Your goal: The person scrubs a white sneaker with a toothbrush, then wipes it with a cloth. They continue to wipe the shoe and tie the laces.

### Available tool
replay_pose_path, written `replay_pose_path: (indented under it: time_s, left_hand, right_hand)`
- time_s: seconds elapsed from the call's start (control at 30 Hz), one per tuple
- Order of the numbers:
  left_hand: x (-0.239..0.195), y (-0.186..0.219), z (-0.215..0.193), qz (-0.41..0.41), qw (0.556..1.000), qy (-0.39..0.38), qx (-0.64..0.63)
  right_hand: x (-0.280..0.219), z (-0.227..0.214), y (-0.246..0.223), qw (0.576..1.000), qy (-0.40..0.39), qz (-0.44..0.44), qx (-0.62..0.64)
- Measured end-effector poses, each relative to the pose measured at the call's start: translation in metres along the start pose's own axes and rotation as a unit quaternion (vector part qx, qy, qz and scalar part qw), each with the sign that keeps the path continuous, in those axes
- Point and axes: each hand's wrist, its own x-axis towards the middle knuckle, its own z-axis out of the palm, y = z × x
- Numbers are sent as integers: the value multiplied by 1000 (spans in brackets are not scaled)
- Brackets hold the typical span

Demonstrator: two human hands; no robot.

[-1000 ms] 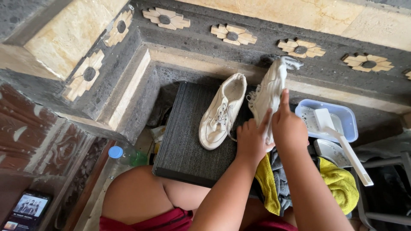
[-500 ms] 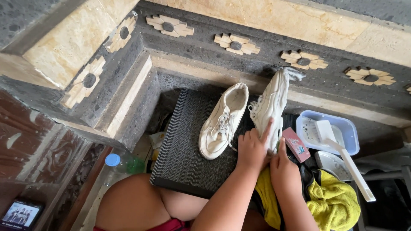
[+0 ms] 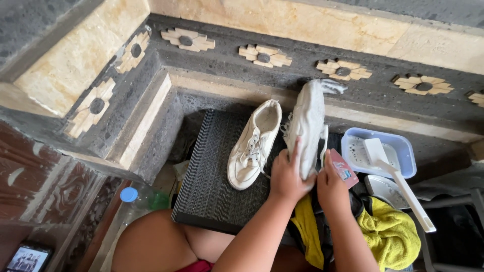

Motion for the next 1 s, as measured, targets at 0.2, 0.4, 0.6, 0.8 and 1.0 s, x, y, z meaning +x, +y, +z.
replay_pose_path:
  time_s: [0.2,0.4,0.6,0.8,1.0]
  left_hand:
    - [-5,-30,20,1,992,121,-45]
    - [-6,-21,8,-35,982,152,-104]
    - [12,42,3,6,989,99,106]
    - [21,61,24,97,967,28,236]
    - [15,76,11,94,989,-9,113]
  right_hand:
    - [-21,21,42,987,46,46,148]
    - [-23,14,49,941,82,62,322]
    - [-11,28,78,849,144,12,507]
    - [-7,59,111,817,156,-17,555]
    - [-12,6,72,841,220,-58,490]
